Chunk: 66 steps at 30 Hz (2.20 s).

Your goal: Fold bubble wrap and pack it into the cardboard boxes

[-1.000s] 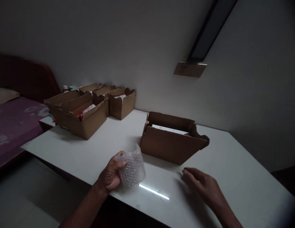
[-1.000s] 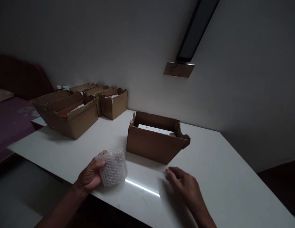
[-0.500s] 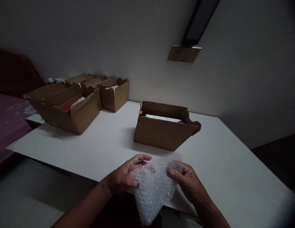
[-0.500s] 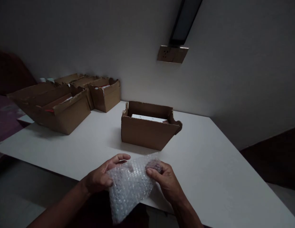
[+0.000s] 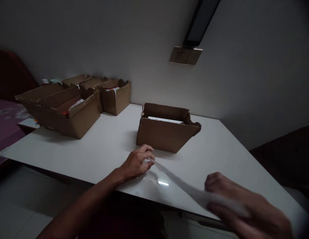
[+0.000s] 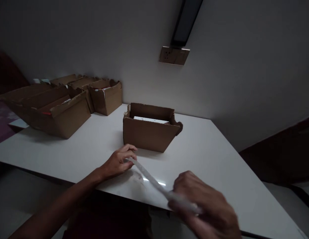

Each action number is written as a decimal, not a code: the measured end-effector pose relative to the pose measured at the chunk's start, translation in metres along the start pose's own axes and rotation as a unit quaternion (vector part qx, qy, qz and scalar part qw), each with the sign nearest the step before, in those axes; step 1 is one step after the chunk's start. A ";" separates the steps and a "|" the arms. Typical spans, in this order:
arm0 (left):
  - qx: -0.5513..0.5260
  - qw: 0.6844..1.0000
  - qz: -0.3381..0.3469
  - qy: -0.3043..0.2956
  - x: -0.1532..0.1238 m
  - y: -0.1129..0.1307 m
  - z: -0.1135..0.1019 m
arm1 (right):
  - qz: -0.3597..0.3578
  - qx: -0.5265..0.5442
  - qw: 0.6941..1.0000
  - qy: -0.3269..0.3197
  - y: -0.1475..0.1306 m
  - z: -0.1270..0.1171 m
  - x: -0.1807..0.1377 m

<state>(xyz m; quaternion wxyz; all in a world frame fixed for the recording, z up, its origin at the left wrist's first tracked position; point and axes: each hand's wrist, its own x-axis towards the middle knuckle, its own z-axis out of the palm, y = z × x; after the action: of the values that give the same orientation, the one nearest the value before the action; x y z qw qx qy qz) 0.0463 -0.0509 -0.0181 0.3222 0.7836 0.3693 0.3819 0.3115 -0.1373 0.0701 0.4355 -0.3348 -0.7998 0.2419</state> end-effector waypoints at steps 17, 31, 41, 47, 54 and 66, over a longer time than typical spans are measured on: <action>-0.013 0.995 -0.097 0.021 -0.130 0.024 0.006 | 0.157 -0.053 0.946 -0.279 0.050 0.117 -0.005; 0.086 0.985 -0.097 0.113 -0.110 0.008 0.016 | -0.026 -0.212 0.967 -0.137 0.057 0.120 -0.036; 0.060 0.985 -0.113 0.115 -0.110 0.003 0.018 | 0.059 -0.157 0.986 -0.004 0.061 0.120 -0.034; 0.073 0.978 -0.143 0.130 -0.093 -0.006 0.014 | -0.033 -0.238 0.968 -0.071 0.067 0.126 -0.029; -0.231 0.901 -0.288 0.227 -0.108 0.001 0.019 | 0.036 -0.146 0.988 -0.022 0.072 0.141 -0.013; -0.232 0.928 -0.254 0.142 -0.086 0.009 0.026 | 0.141 -0.043 0.985 -0.093 0.073 0.116 -0.018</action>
<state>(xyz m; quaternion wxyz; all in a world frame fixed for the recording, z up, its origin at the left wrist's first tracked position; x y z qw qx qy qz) 0.0334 -0.1329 -0.0548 0.5259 0.5042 0.4989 0.4693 0.2430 -0.1141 -0.0475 0.3058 -0.4389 -0.7913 0.2962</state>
